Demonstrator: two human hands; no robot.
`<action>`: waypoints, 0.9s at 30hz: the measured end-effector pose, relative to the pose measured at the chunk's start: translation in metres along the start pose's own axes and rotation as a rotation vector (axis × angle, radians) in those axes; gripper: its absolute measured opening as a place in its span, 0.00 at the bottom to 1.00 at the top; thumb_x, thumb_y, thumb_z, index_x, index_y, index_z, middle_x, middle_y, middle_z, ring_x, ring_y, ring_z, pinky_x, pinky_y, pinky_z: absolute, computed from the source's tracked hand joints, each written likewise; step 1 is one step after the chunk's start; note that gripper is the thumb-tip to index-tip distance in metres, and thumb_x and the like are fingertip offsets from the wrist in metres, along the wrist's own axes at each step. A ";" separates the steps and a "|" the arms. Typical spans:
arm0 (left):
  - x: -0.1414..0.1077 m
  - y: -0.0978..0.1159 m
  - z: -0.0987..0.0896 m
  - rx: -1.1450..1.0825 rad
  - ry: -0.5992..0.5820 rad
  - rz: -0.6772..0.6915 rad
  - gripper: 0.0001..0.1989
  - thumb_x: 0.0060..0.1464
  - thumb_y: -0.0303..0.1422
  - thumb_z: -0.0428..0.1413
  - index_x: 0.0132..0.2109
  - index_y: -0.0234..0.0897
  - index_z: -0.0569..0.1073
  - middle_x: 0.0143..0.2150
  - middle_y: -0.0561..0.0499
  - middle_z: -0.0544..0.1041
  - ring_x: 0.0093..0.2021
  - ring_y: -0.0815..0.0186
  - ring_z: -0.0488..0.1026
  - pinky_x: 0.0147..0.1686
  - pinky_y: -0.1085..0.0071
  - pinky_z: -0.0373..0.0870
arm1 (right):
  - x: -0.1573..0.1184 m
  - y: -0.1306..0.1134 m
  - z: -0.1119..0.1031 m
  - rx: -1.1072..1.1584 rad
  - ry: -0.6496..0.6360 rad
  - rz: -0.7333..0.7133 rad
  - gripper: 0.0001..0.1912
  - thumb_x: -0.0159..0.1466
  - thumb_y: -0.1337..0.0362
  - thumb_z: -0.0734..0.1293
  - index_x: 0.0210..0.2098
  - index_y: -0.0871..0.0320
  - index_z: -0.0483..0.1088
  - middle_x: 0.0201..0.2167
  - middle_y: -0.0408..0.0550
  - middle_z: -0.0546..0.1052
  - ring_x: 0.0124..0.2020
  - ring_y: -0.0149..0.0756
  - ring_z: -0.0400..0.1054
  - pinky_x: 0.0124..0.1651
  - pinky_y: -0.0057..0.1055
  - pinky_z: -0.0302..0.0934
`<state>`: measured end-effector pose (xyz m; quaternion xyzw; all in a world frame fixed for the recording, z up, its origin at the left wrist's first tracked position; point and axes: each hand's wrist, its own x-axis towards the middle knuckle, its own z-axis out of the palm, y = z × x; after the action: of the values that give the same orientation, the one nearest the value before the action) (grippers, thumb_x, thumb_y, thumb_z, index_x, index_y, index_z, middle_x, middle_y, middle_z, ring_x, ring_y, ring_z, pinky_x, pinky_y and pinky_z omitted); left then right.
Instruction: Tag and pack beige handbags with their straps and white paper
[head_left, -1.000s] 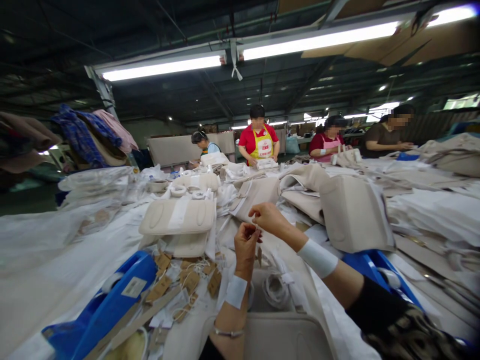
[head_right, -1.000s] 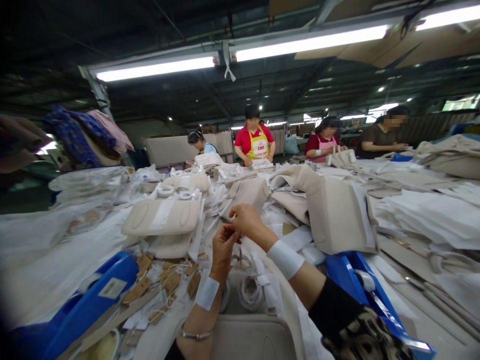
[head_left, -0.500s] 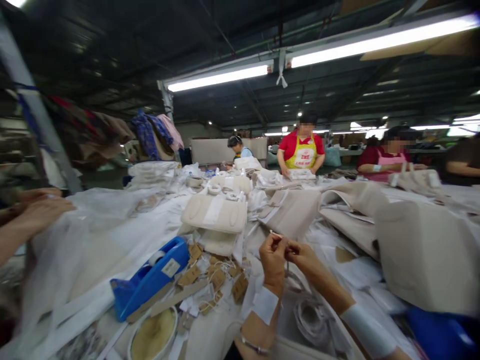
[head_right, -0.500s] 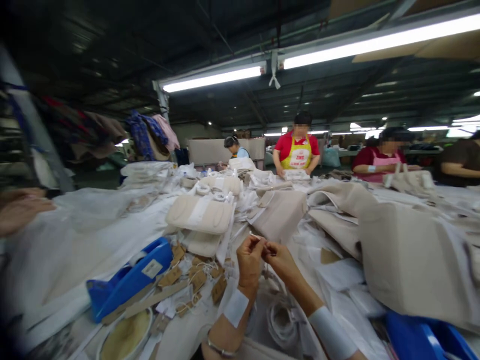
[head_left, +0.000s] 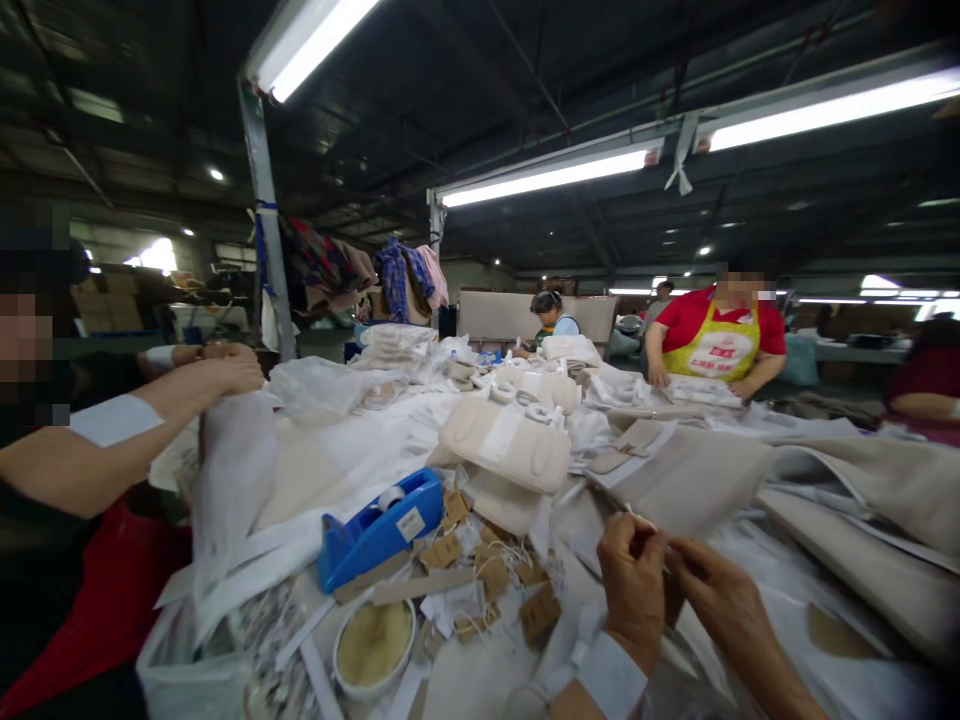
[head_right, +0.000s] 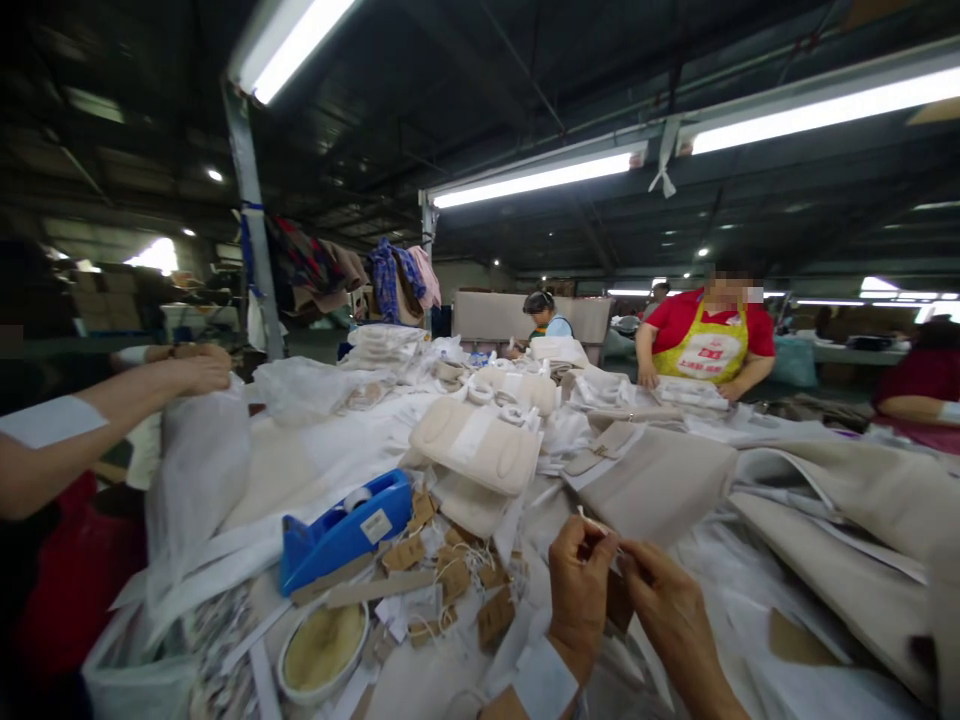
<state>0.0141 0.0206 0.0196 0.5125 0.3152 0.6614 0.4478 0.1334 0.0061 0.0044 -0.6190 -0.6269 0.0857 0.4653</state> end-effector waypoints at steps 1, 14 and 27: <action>-0.001 0.001 0.000 0.033 0.016 0.016 0.03 0.53 0.26 0.54 0.31 0.35 0.71 0.32 0.51 0.72 0.35 0.66 0.69 0.39 0.71 0.65 | 0.001 0.002 0.000 -0.006 -0.007 -0.004 0.20 0.60 0.51 0.61 0.39 0.57 0.78 0.39 0.51 0.79 0.40 0.45 0.73 0.41 0.33 0.65; 0.001 0.004 0.003 -0.259 -0.104 -0.044 0.11 0.58 0.36 0.54 0.31 0.35 0.66 0.25 0.54 0.68 0.25 0.72 0.64 0.28 0.77 0.62 | 0.017 0.017 0.010 0.213 -0.141 0.026 0.18 0.55 0.47 0.67 0.32 0.55 0.79 0.46 0.52 0.77 0.48 0.49 0.71 0.48 0.32 0.65; 0.009 0.020 -0.006 -0.359 -0.080 -0.164 0.14 0.52 0.38 0.59 0.43 0.33 0.76 0.51 0.39 0.77 0.20 0.74 0.71 0.17 0.78 0.65 | 0.011 -0.058 -0.003 0.835 -0.198 0.175 0.15 0.51 0.51 0.72 0.33 0.53 0.79 0.40 0.50 0.79 0.44 0.45 0.72 0.47 0.36 0.66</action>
<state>0.0025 0.0208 0.0390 0.4229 0.2149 0.6474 0.5965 0.0975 0.0008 0.0511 -0.4174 -0.5256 0.4297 0.6041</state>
